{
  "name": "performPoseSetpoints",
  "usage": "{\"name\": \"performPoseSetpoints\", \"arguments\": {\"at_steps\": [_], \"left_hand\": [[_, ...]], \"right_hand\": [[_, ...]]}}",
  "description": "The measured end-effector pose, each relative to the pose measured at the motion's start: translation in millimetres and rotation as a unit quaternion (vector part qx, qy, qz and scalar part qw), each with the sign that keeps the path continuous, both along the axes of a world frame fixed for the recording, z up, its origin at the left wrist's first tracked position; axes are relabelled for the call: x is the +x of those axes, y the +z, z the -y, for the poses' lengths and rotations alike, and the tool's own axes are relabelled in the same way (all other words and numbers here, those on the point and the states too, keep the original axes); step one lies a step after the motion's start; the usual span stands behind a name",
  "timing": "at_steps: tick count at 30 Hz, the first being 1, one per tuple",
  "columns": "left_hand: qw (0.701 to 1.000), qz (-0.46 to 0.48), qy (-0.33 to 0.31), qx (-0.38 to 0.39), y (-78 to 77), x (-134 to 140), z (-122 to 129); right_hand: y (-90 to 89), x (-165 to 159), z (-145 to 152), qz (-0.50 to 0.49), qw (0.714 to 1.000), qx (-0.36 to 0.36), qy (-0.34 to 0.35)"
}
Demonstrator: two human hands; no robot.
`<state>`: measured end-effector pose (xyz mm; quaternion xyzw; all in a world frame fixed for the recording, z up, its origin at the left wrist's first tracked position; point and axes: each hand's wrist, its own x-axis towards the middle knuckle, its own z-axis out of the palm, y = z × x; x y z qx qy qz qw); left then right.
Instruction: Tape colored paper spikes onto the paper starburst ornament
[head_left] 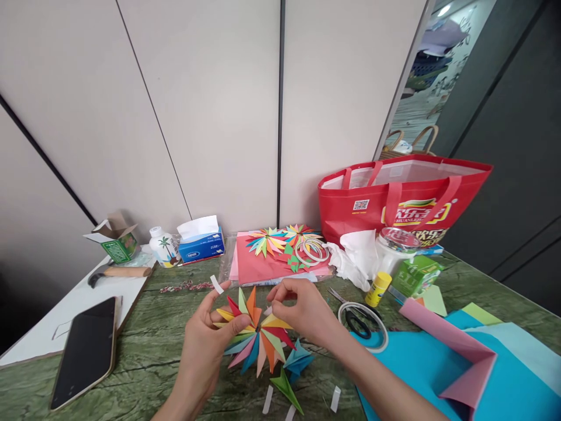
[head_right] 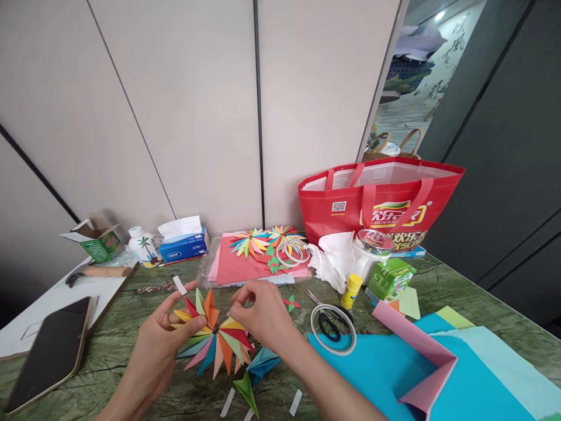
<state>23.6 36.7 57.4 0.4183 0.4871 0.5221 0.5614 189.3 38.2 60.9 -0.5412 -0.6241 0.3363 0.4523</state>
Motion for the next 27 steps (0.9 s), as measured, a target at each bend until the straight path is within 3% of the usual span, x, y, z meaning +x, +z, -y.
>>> {"name": "performPoseSetpoints", "arguments": {"at_steps": [6, 11, 14, 16, 18, 20, 23, 27], "left_hand": [[0.999, -0.012, -0.032, -0.020, 0.7, -4.6, -2.7], [0.998, -0.011, 0.003, -0.055, -11.1, -23.7, -6.6], [0.995, -0.008, 0.009, -0.104, -21.6, -40.8, -3.4], [0.992, -0.011, 0.004, -0.129, -27.8, -49.1, 1.6], [0.990, -0.011, 0.013, -0.140, -32.5, -52.9, 7.6], [0.989, -0.002, 0.023, -0.143, -35.3, -52.7, 12.8], [0.989, 0.019, 0.022, -0.142, -37.9, -49.4, 17.6], [0.990, 0.029, 0.026, -0.134, -40.4, -45.8, 20.5]], "right_hand": [[5.5, 2.7, -1.2, -0.168, 0.985, 0.042, -0.019], [18.2, 17.8, 5.5, -0.259, 0.962, -0.009, 0.090], [26.1, 28.2, 14.9, -0.233, 0.950, -0.055, 0.201], [29.7, 32.7, 23.4, -0.158, 0.935, -0.097, 0.302], [29.7, 34.4, 32.5, -0.062, 0.901, -0.129, 0.409], [24.5, 33.9, 40.9, 0.002, 0.873, -0.137, 0.468], [7.8, 31.0, 49.3, 0.045, 0.887, -0.143, 0.436], [-18.2, 20.6, 50.8, -0.001, 0.953, -0.137, 0.272]]}}
